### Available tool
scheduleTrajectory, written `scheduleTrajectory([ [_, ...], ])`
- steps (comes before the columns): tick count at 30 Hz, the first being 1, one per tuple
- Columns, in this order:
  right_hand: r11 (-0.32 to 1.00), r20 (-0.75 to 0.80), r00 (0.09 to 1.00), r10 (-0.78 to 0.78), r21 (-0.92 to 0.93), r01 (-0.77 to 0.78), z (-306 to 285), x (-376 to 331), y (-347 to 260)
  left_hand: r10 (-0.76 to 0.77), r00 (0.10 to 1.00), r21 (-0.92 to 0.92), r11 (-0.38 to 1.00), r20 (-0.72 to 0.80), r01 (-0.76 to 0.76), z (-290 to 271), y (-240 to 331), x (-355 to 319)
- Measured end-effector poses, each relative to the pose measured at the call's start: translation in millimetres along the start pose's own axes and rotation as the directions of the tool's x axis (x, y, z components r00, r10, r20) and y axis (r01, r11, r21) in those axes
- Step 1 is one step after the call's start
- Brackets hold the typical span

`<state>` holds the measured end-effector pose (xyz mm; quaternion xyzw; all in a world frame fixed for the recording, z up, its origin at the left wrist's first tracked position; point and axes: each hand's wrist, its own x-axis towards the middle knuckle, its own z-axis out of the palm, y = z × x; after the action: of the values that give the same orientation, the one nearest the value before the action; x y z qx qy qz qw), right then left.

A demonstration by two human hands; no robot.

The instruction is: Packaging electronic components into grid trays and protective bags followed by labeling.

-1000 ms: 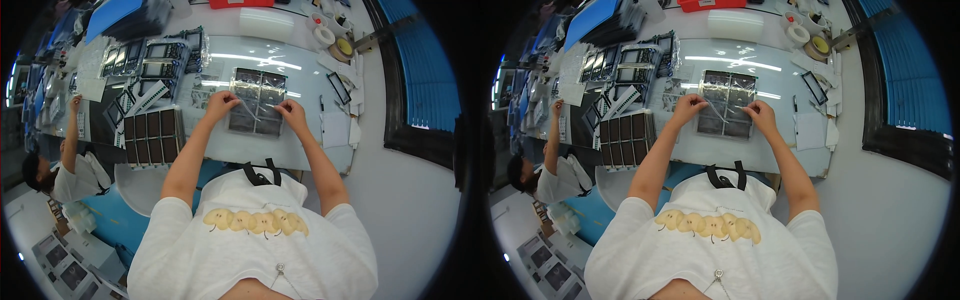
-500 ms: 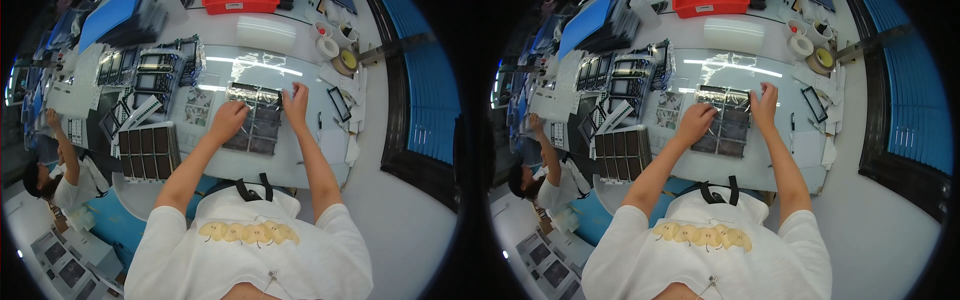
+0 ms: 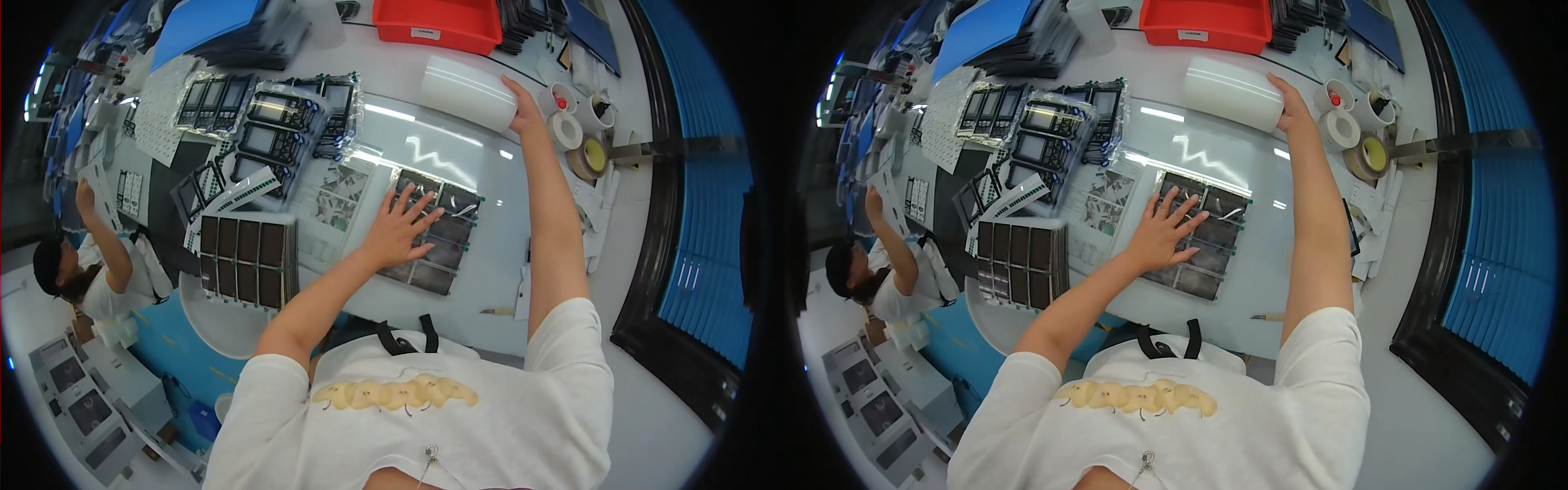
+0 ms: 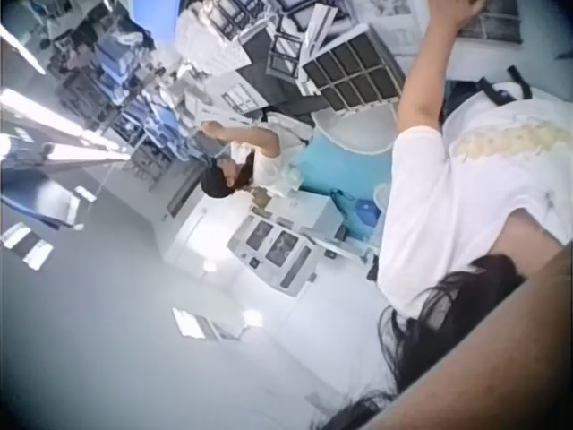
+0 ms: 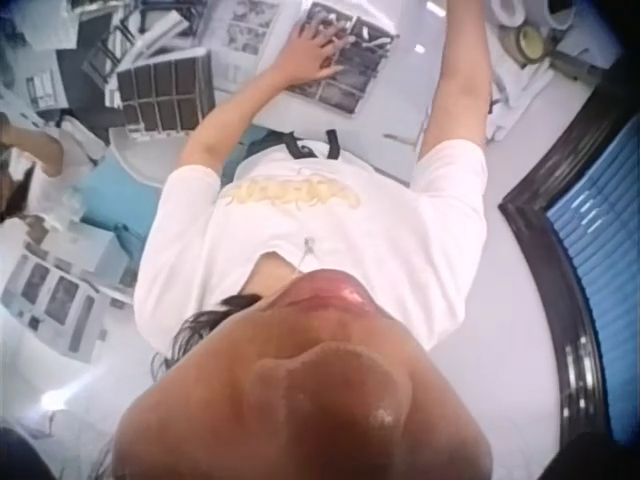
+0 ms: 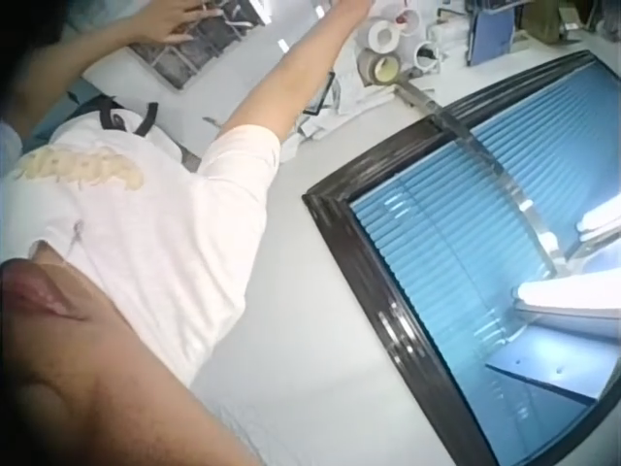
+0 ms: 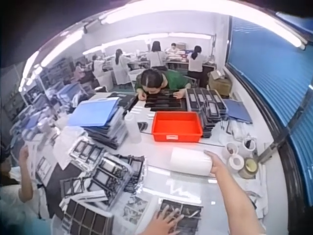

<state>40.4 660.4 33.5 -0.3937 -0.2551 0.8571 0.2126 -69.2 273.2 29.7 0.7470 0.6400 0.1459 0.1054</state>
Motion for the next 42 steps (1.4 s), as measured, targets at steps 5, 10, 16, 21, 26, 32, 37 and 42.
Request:
scheduleTrajectory([
  [5, 0.980, 0.033, 0.988, -0.149, -0.129, 0.152, 41, -79, 18, -0.020, 0.999, -0.003, 1.000, -0.049, 0.020, 3, -1, -3],
  [10, 0.945, 0.081, 0.949, -0.303, -0.103, 0.311, 82, -216, 42, 0.040, 0.998, -0.009, 0.999, -0.055, -0.041, -12, -8, 4],
  [16, 0.970, 0.031, 0.985, -0.172, -0.170, 0.175, 105, -369, 123, -0.101, 0.976, -0.525, 0.851, -0.191, -0.015, 66, -59, -2],
  [21, 0.996, -0.113, 0.993, 0.029, -0.079, -0.038, 122, -438, 216, 0.120, 0.966, 0.000, 0.992, -0.227, -0.123, 14, -34, 6],
  [26, 0.989, -0.145, 0.978, 0.149, 0.014, -0.148, 107, -441, 285, 0.167, 0.945, -0.175, 0.959, -0.281, -0.221, 11, -48, 10],
  [32, 0.984, -0.104, 0.980, 0.170, -0.028, -0.174, 81, -441, 309, 0.149, 0.937, -0.071, 0.981, -0.317, -0.180, 10, -56, -12],
  [37, 0.984, -0.033, 0.985, 0.170, -0.042, -0.171, 65, -432, 328, 0.027, 0.988, 0.035, 0.999, -0.151, -0.022, -9, -67, -32],
  [42, 0.988, 0.011, 0.988, 0.155, 0.016, -0.155, 57, -426, 346, -0.212, 0.949, -0.157, 0.971, -0.234, 0.178, -31, -49, 12],
])
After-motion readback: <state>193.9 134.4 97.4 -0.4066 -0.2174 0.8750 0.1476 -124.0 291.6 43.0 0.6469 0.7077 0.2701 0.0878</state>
